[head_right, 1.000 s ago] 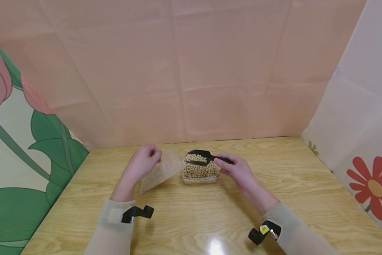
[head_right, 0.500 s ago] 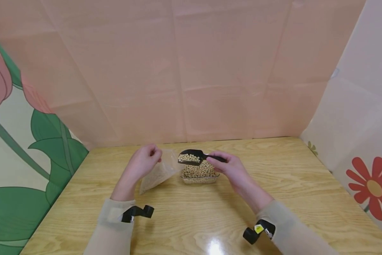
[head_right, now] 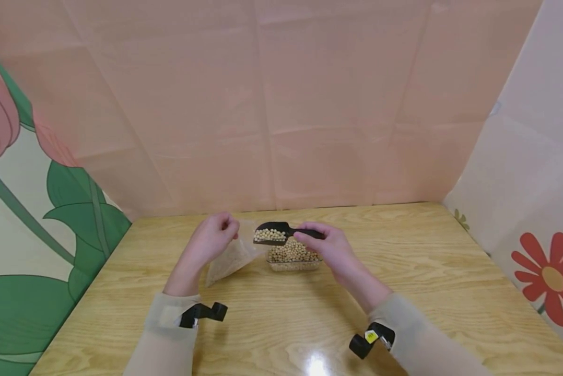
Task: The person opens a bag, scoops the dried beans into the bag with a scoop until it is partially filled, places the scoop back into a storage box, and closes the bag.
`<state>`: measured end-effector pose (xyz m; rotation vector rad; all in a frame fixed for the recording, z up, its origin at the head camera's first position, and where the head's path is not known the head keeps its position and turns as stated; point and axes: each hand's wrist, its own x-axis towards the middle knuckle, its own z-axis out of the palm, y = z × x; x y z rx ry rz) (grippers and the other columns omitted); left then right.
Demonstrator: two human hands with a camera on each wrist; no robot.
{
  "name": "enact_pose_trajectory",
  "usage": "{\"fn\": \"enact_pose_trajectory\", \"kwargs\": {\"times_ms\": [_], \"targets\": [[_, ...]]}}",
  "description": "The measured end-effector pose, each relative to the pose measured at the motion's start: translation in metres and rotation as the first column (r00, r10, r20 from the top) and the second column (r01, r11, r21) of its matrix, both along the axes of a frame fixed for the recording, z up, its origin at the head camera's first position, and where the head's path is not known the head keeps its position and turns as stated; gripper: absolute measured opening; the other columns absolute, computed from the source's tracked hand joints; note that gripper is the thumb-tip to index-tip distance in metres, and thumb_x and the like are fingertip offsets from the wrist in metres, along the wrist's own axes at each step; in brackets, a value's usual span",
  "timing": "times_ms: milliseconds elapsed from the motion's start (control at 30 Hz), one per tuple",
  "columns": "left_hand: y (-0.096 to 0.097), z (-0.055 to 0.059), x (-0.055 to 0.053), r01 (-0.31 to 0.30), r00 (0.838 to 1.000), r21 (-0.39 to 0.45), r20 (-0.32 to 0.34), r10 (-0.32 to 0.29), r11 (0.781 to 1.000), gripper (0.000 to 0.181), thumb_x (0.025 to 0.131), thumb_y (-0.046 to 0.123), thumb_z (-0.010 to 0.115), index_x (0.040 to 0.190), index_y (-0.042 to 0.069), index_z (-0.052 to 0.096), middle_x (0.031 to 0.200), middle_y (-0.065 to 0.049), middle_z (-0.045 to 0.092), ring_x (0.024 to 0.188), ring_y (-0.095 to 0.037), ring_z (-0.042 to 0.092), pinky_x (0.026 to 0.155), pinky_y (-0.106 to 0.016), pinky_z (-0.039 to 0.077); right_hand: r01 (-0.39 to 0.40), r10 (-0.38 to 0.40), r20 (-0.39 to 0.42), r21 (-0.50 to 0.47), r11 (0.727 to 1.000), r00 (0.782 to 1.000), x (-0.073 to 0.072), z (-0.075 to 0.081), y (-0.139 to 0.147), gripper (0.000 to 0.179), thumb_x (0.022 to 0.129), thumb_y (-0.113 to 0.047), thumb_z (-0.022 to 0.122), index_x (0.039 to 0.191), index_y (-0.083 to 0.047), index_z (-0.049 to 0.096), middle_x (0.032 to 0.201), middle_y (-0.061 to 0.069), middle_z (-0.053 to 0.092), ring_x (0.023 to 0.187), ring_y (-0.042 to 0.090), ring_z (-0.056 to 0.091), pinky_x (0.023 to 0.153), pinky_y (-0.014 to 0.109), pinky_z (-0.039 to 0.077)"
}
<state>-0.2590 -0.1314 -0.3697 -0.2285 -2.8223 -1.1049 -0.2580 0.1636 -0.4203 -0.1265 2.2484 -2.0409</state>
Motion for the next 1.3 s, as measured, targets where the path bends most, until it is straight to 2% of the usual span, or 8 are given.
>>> {"fn": "enact_pose_trajectory", "kwargs": {"times_ms": [167,367,533,667,767,933,1100,1300], "targets": [[0.000,0.000,0.000,0.000,1.000,-0.002,0.001,0.000,1.000,0.025,0.110,0.018,0.054,0.089,0.014,0.067,0.081,-0.003,0.064,0.066,-0.022,0.053,0.064,-0.038,0.044,0.016,-0.016,-0.018,0.035,0.999,1.000,0.001,0.004,-0.005,0.052,0.101,-0.026,0.084,0.142,0.001,0.069,0.141,0.014,0.067,0.108,0.016,0.068,0.103,0.041,0.057],[0.000,0.000,-0.001,-0.003,1.000,-0.004,0.004,0.003,1.000,0.024,0.109,0.018,0.054,0.090,0.014,0.067,0.082,-0.003,0.065,0.067,-0.022,0.054,0.065,-0.038,0.045,0.037,-0.032,-0.036,0.142,0.989,0.999,0.000,0.008,-0.009,0.050,0.099,-0.034,0.085,0.139,-0.006,0.073,0.138,0.014,0.071,0.115,0.021,0.067,0.100,0.038,0.056],[0.000,0.000,-0.001,-0.004,1.000,-0.005,0.004,0.004,1.000,0.024,0.109,0.018,0.053,0.090,0.014,0.067,0.082,-0.003,0.065,0.067,-0.021,0.054,0.065,-0.038,0.045,0.046,-0.033,-0.063,0.221,0.974,0.997,0.002,0.011,-0.011,0.050,0.099,-0.038,0.085,0.138,-0.010,0.075,0.139,0.013,0.071,0.119,0.026,0.066,0.100,0.042,0.054],[0.000,0.000,-0.001,-0.008,1.000,-0.004,0.003,0.008,1.000,0.023,0.109,0.018,0.054,0.090,0.014,0.067,0.083,-0.002,0.066,0.068,-0.021,0.055,0.066,-0.038,0.046,0.049,-0.012,-0.140,0.267,0.962,0.990,0.003,0.014,-0.014,0.041,0.099,-0.037,0.085,0.131,-0.011,0.078,0.132,0.012,0.073,0.103,0.026,0.065,0.083,0.038,0.055],[-0.001,0.000,-0.001,-0.011,1.000,-0.003,0.003,0.011,1.000,0.023,0.109,0.019,0.054,0.090,0.014,0.067,0.084,-0.002,0.066,0.070,-0.021,0.056,0.067,-0.038,0.046,0.053,0.004,-0.190,0.294,0.954,0.982,0.002,0.015,-0.015,0.034,0.100,-0.035,0.085,0.125,-0.012,0.079,0.125,0.013,0.074,0.090,0.026,0.061,0.069,0.034,0.051],[-0.001,0.000,0.000,-0.010,1.000,0.001,0.010,0.010,1.000,0.023,0.110,0.019,0.054,0.091,0.014,0.068,0.085,-0.002,0.067,0.070,-0.022,0.056,0.066,-0.038,0.046,0.064,0.019,-0.234,0.342,0.938,0.972,0.003,0.019,-0.018,0.030,0.101,-0.033,0.084,0.123,-0.014,0.080,0.124,0.011,0.075,0.088,0.025,0.063,0.069,0.033,0.052],[-0.001,0.000,0.000,-0.005,1.000,0.004,0.012,0.005,1.000,0.024,0.111,0.020,0.054,0.093,0.014,0.068,0.085,-0.003,0.067,0.069,-0.022,0.055,0.066,-0.039,0.046,0.093,0.040,-0.310,0.401,0.912,0.950,0.003,0.023,-0.021,0.025,0.100,-0.031,0.085,0.119,-0.016,0.082,0.120,0.006,0.076,0.093,0.023,0.065,0.077,0.038,0.055],[-0.002,0.000,0.001,0.000,1.000,0.006,0.005,0.000,1.000,0.025,0.112,0.020,0.053,0.093,0.014,0.068,0.084,-0.003,0.066,0.067,-0.022,0.053,0.065,-0.039,0.045,0.123,0.095,-0.407,0.477,0.870,0.908,0.002,0.030,-0.025,0.019,0.099,-0.028,0.086,0.116,-0.018,0.083,0.101,0.001,0.071,0.079,0.021,0.059,0.069,0.038,0.050]]}}
